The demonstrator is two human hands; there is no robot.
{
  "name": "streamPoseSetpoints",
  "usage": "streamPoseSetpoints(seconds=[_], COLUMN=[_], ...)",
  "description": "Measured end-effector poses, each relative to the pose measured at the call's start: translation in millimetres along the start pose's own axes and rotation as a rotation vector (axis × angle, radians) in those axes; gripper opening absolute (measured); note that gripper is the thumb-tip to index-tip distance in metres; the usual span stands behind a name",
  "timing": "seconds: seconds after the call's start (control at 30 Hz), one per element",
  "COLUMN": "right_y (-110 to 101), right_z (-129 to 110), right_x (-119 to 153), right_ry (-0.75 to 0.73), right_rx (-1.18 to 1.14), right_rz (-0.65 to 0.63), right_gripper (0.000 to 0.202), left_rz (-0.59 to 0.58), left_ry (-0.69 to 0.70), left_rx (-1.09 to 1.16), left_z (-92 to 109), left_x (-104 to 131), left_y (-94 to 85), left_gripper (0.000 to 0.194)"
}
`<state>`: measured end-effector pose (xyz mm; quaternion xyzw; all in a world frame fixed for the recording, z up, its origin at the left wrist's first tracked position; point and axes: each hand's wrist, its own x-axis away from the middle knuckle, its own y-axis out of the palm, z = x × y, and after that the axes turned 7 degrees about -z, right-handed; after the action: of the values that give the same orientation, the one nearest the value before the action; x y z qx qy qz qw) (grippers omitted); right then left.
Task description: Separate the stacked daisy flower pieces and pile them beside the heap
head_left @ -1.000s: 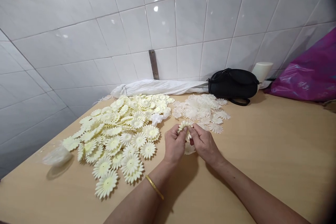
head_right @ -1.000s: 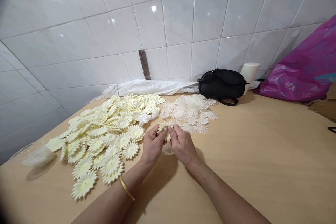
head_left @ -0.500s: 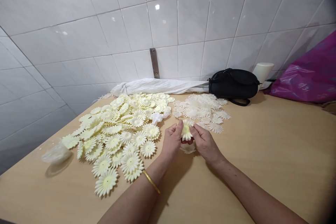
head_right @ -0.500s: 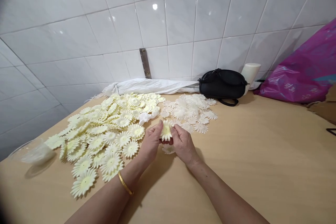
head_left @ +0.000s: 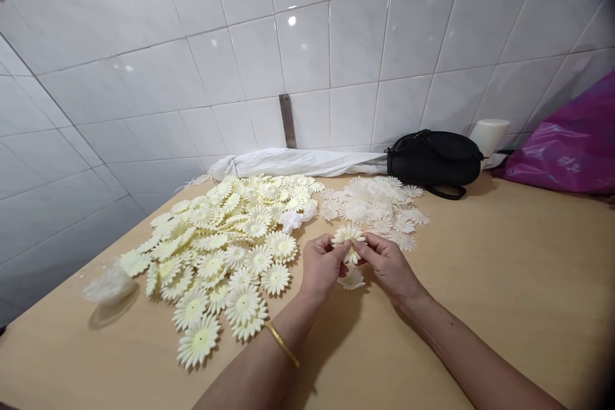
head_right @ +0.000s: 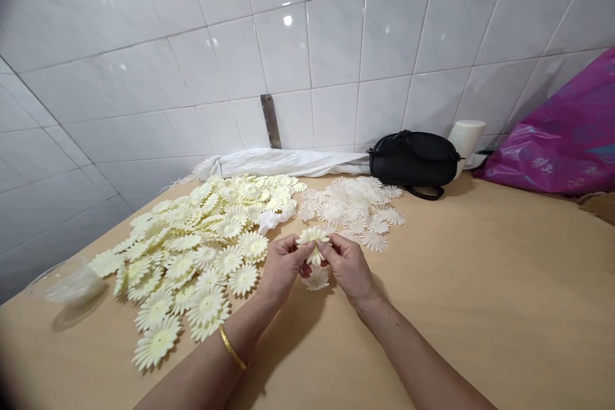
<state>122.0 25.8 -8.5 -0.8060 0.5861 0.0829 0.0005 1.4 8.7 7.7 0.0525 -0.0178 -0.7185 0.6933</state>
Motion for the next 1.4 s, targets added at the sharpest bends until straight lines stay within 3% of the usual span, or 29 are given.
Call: streamPoseSetpoints(seconds=[0.17, 0.3, 0.37, 0.5, 0.63, 0.93, 1.07, 1.23, 1.4], right_y=[3, 4, 3, 1, -1, -1, -2, -1, 1], right_z=[-3, -10, -11, -7, -2, -4, -4, -7, -8], right_x=[3, 5, 5, 1, -3, -2, -1, 0, -1], right_ry=[0.13, 0.117, 0.102, 0.039, -0.002, 0.117, 0.077, -0.014, -0.057], right_rx=[-0.297, -0.385, -0.345, -0.241, -0.134, -0.066, 0.0, -0.078, -0.035], right_rz=[-0.151, -0.235, -0.222, -0.178, -0.077, -0.056, -0.04, -0.081, 0.025], right_gripper=[0.025, 0.021, 0.023, 0.029, 0.03, 0.044, 0.037, 0.03, 0.03], left_rz=[0.033, -0.09, -0.135, -0.107, -0.117, -0.151, -0.103, -0.097, -0.109], left_ry=[0.005, -0.025, -0.042, -0.09, -0.073, -0.049, -0.021, -0.037, -0.072], left_rx=[0.011, 0.087, 0.136, 0.184, 0.17, 0.201, 0.16, 0.184, 0.269], left_z=[3, 1, -2, -9, -11, -9, -10, -13, -11], left_x=[2, 3, 2, -1, -1, 2, 1, 0, 1], left_y=[0.3, 0.6, 0.6, 0.9, 1.4, 2.5, 2.9, 2.5, 4.3], left_gripper=[0.043, 0.041, 0.043, 0.049, 0.037, 0.025, 0.024, 0.026, 0.033])
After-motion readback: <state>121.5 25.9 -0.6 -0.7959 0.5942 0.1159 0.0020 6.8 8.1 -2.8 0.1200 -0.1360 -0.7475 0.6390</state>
